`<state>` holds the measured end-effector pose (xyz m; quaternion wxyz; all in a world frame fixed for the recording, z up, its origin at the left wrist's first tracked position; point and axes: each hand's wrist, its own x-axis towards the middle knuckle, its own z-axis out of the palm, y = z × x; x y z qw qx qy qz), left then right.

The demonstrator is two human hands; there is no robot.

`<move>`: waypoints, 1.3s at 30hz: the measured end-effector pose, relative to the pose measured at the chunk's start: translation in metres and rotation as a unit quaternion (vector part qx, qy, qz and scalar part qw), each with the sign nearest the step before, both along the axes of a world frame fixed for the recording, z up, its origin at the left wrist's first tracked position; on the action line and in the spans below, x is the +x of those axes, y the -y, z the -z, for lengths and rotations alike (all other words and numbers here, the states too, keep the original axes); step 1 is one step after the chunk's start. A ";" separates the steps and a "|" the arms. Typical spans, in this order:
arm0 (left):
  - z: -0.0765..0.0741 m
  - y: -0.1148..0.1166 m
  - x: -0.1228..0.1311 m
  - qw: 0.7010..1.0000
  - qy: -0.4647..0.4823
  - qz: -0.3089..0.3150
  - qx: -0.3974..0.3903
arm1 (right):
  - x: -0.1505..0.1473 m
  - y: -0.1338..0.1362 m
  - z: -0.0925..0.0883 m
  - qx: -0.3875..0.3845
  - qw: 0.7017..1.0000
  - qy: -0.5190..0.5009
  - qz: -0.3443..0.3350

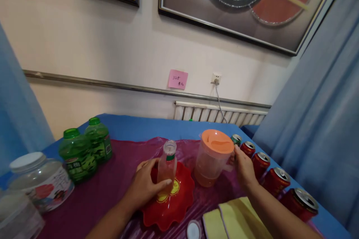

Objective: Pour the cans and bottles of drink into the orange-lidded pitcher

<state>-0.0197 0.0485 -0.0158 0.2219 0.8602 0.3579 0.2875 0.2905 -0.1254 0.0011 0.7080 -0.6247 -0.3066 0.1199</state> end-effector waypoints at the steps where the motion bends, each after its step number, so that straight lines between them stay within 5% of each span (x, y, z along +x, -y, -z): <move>1: 0.001 -0.001 0.000 1.000 -0.002 0.001 0.002 | 0.000 0.004 -0.002 -0.013 1.000 0.000 0.004; 7: 0.007 -0.006 0.002 1.000 0.003 0.002 0.010 | -0.021 0.046 0.004 0.022 0.986 0.023 0.162; 11: 0.002 -0.003 0.004 1.000 -0.001 -0.001 0.001 | -0.070 0.075 0.035 -0.077 0.989 0.128 0.000; 14: -0.003 0.001 0.005 1.000 -0.005 -0.004 -0.006 | -0.106 0.080 0.054 -0.170 0.939 0.233 -0.189; 16: -0.005 0.003 0.005 1.000 -0.005 -0.001 -0.011 | -0.122 0.076 0.060 -0.238 0.892 0.289 -0.254; 23: -0.010 0.007 0.004 1.000 -0.003 0.008 -0.009 | -0.139 0.057 0.060 -0.412 0.803 0.350 -0.253; 29: -0.004 0.005 0.004 1.000 -0.007 0.005 -0.006 | -0.133 0.059 0.081 -0.364 0.815 0.369 -0.261; 32: -0.001 0.004 0.003 1.000 0.000 0.002 -0.004 | -0.128 0.060 0.064 -0.245 0.862 0.348 -0.277; 35: -0.003 0.005 0.002 1.000 -0.001 0.010 -0.012 | -0.129 0.048 0.018 -0.077 0.913 0.282 -0.284; 39: -0.008 0.006 0.001 0.999 0.001 0.029 -0.024 | -0.137 -0.004 -0.040 0.051 0.959 0.136 -0.241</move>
